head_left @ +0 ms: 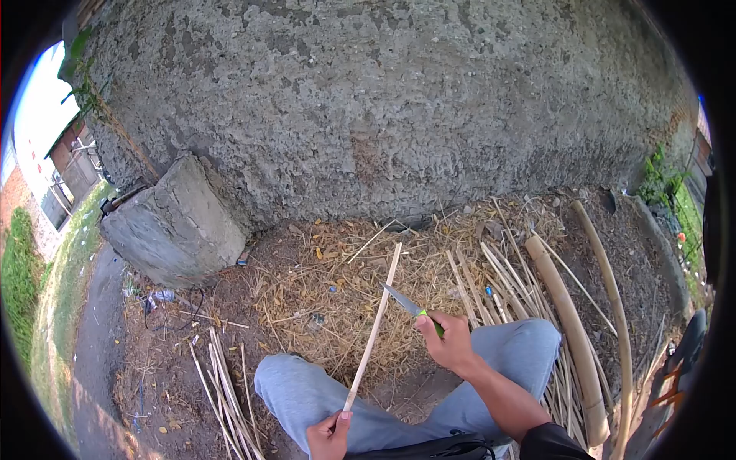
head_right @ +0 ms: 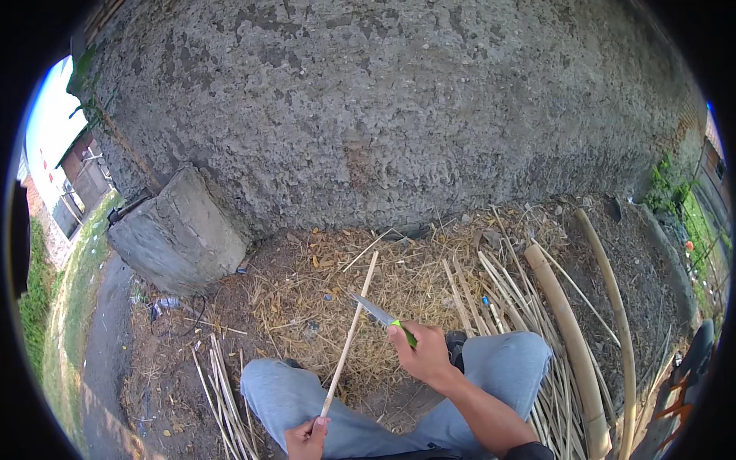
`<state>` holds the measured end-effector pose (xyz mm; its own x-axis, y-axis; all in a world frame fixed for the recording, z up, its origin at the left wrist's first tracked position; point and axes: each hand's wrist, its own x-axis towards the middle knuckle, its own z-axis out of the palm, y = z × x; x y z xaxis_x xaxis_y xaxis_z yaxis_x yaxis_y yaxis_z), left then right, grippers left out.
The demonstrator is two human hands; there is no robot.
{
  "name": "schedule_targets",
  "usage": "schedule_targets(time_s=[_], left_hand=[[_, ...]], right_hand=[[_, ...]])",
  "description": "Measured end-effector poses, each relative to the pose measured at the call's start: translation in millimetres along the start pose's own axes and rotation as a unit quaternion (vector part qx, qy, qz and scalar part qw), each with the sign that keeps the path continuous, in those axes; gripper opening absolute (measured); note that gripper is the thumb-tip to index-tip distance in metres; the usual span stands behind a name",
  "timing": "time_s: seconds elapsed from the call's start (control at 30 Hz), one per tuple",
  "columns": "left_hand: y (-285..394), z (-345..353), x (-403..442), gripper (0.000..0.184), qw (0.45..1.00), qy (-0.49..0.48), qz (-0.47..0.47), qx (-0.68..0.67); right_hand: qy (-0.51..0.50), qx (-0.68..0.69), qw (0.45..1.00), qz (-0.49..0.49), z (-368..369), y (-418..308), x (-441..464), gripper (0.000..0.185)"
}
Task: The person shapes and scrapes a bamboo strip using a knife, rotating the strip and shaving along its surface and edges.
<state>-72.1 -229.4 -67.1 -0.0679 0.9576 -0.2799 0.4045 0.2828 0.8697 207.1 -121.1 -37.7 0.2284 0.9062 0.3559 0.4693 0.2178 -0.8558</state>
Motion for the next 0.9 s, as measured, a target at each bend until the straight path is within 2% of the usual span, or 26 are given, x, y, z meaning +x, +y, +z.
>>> schedule_targets(time_s=[0.33, 0.5, 0.6, 0.9], left_hand=[[3.2, 1.7, 1.6, 0.033, 1.000, -0.004, -0.008, 0.004], [-3.8, 1.0, 2.6, 0.035, 1.000, 0.000, 0.018, 0.016], [-2.8, 2.5, 1.9, 0.035, 1.000, 0.003, -0.006, 0.001], [5.0, 2.6, 0.0, 0.035, 1.000, 0.005, -0.002, -0.012]], right_hand=[[0.005, -0.004, 1.000, -0.005, -2.8, 6.8, 0.3, 0.025], [0.005, -0.015, 1.000, -0.022, -2.5, 5.2, 0.7, 0.029], [0.000, -0.020, 1.000, -0.011, -2.6, 7.2, 0.1, 0.028], [0.005, -0.012, 1.000, -0.009, -3.2, 7.4, -1.0, 0.027]])
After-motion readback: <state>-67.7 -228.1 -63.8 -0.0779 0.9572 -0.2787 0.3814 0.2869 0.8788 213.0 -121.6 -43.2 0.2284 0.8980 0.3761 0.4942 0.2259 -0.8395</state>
